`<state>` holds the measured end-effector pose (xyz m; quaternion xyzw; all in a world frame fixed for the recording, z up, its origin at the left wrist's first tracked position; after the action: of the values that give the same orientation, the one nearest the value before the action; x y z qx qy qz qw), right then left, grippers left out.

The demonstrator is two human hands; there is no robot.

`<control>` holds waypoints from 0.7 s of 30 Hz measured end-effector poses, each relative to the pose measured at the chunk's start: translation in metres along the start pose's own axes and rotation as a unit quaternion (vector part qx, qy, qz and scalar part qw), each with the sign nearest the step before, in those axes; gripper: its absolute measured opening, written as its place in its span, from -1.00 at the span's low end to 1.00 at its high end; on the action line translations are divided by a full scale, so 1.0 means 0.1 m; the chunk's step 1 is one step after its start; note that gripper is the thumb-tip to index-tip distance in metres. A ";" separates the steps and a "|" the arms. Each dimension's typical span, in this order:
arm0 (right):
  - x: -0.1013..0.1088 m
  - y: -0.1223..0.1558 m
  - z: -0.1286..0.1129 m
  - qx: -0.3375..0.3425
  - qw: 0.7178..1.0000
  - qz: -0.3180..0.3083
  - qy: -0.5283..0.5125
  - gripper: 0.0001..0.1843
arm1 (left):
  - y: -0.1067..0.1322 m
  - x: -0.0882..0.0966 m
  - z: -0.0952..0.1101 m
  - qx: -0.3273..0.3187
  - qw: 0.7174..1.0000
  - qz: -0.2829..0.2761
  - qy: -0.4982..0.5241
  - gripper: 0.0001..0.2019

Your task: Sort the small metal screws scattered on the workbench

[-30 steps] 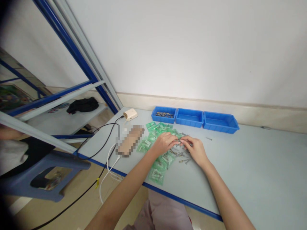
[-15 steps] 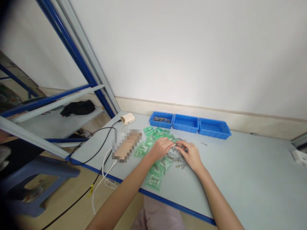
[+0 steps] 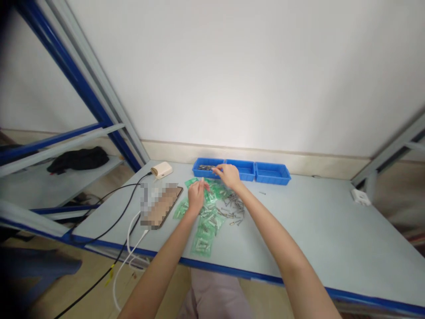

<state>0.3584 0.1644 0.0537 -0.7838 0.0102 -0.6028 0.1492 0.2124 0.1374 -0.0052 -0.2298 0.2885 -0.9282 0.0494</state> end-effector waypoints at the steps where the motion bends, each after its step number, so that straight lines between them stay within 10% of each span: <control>1: 0.07 -0.15 -0.06 -0.012 1.000 0.009 0.006 -0.54 | 0.00 0.01 -0.01 0.003 1.000 -0.001 0.005 -0.43; 4: 0.27 -0.38 -0.14 -0.074 0.995 0.063 0.015 -0.50 | 0.03 -0.01 -0.01 -0.022 0.999 -0.026 -0.017 -0.43; 8: 0.37 -0.02 -0.14 -0.044 0.995 0.089 0.004 -0.61 | 0.07 -0.07 0.04 -0.082 0.991 -0.072 -0.082 -0.45; 14: -0.04 1.03 0.07 0.057 0.991 -0.100 0.065 -0.83 | 0.13 -0.17 0.19 -0.141 0.975 -0.120 -0.125 -0.50; 21: -0.30 1.32 0.12 0.017 0.991 -0.100 0.091 -0.91 | 0.17 -0.24 0.25 -0.181 0.960 -0.156 -0.147 -0.53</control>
<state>0.3837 0.0470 -0.0097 -0.7202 -0.0647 -0.6834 0.1004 0.2440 0.1157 -0.0064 -0.4107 0.4022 -0.8125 -0.0967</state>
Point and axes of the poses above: each hand's wrist, its own y-axis away from the middle knuckle, its own x-axis out of the back of the hand, z = x × y, the point moved 5 cm from there along -y, towards the middle knuckle, and after that the axes turned 12 degrees about y, right-handed, at the moved point
